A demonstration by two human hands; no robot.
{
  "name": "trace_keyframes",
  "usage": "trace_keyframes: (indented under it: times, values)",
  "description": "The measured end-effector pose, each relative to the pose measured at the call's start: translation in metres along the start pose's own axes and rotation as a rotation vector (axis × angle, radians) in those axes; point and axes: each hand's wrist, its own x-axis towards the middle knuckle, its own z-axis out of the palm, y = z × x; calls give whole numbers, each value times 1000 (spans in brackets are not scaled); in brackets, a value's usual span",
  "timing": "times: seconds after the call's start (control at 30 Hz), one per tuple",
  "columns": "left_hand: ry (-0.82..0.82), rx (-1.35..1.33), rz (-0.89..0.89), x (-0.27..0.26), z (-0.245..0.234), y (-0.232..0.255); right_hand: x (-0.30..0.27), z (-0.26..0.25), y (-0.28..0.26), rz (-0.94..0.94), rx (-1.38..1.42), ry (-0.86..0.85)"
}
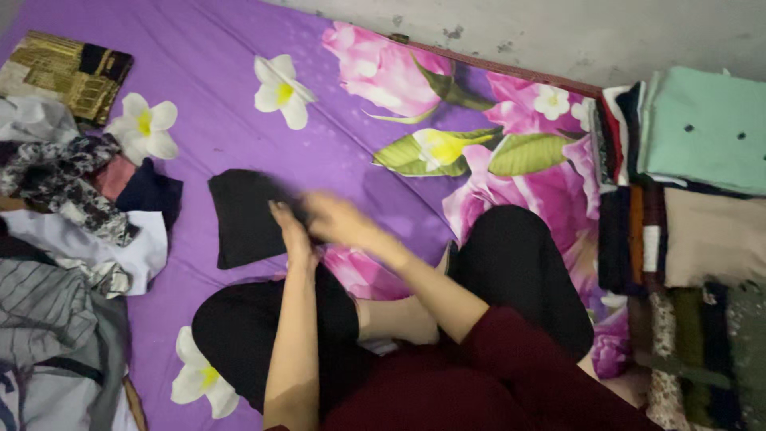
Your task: The person folds several garments one by one on a bed, including a black t-shirt, a striped shirt, a grey jacket, and a black long-sleeve top. Each item is smoothed, folded into a compact rectangle, and placed onto a growing stack on the right side of the bed.
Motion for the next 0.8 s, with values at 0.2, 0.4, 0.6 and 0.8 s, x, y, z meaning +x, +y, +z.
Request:
trace_keyframes:
  times: [0.2,0.4,0.6,0.8]
  values:
    - [-275,-562,-292,-16,-13,26,-52,-18,-135,-441,-442,-89]
    - [-482,-868,-251,-48,5,56,-87,-43,-70,240,369,361]
    - [-647,-1023,-322,-71,38,56,-101,-77,44,797,1545,242]
    - [-685,-1023,-508,-102,52,30,-121,-108,21,531,1413,600]
